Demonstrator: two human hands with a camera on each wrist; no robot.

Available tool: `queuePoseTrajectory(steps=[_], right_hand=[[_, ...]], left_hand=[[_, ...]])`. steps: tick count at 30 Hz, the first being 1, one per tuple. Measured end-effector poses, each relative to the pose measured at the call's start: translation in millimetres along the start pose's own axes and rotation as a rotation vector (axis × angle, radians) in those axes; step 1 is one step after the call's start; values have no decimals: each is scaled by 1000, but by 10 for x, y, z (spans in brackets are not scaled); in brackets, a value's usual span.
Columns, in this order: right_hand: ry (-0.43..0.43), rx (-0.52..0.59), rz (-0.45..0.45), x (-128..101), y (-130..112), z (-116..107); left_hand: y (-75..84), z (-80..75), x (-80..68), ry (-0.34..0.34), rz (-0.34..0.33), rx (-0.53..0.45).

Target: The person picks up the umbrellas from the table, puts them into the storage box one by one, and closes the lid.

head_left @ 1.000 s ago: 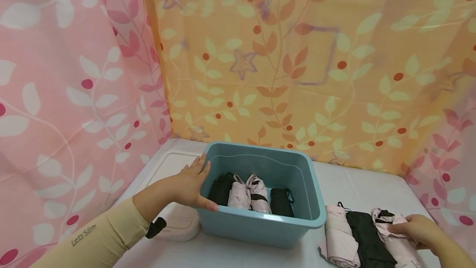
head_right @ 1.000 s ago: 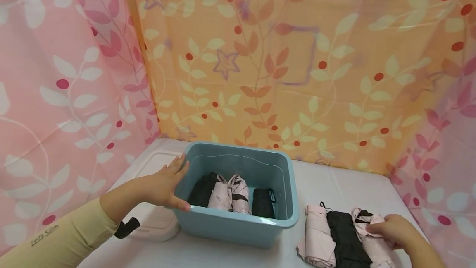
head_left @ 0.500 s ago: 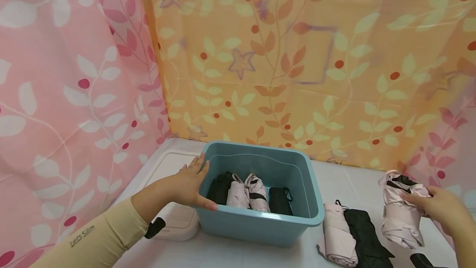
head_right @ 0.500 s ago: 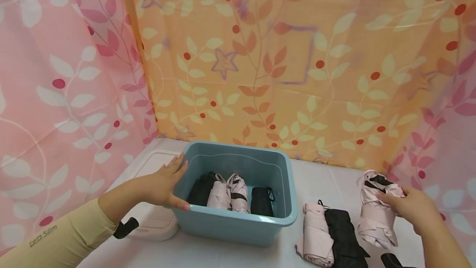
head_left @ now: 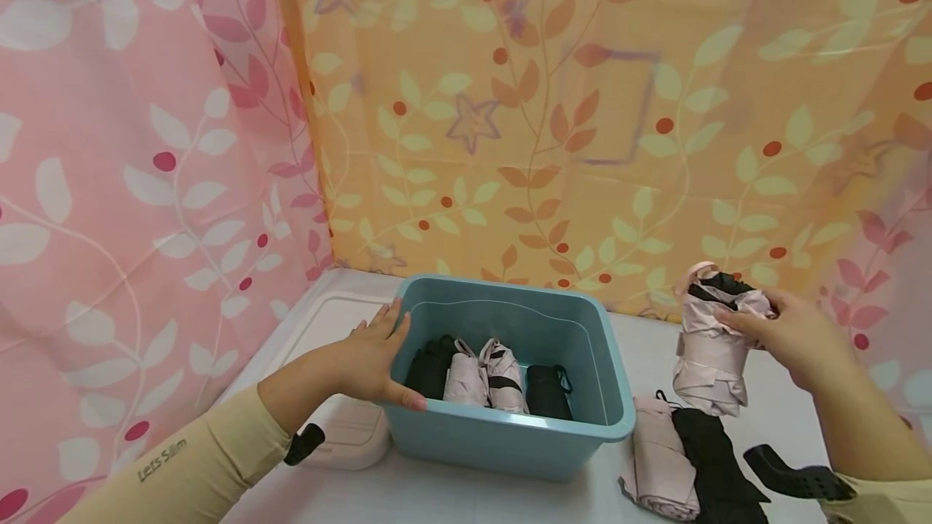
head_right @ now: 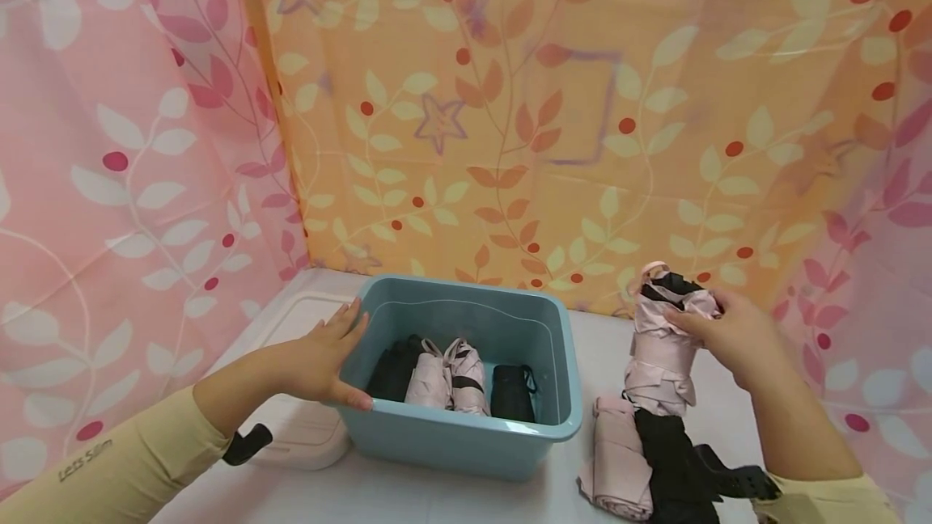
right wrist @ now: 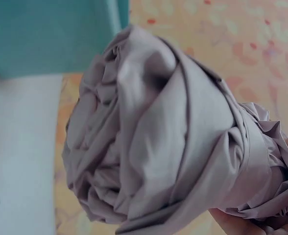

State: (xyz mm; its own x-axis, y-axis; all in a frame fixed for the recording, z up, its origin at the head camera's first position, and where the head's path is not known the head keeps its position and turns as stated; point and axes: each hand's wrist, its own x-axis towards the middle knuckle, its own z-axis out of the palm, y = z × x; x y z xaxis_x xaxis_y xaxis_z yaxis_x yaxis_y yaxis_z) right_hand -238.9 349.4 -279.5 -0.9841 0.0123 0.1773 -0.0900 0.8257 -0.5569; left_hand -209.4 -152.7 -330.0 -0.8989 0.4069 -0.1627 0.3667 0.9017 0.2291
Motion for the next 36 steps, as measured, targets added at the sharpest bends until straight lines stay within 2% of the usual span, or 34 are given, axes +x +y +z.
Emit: queuePoseTrajectory(steps=[9,17,23,29,36], right_hand=[[-54,76,-44,211,-839,128],[-140,146,-73,315,-1270,426],[-226,76,-101,436,-1426,771],[-273,-19,-123,553,-1446,1123],[-352,-58,-81,564,-1381,1287]], left_hand=[[-11,14,11,1,-3,-2],[-13,17,15,5,-5,11],[-12,4,7,2,-17,16],[-4,-7,8,-5,-19,9],[9,-15,4,-8,-14,6]])
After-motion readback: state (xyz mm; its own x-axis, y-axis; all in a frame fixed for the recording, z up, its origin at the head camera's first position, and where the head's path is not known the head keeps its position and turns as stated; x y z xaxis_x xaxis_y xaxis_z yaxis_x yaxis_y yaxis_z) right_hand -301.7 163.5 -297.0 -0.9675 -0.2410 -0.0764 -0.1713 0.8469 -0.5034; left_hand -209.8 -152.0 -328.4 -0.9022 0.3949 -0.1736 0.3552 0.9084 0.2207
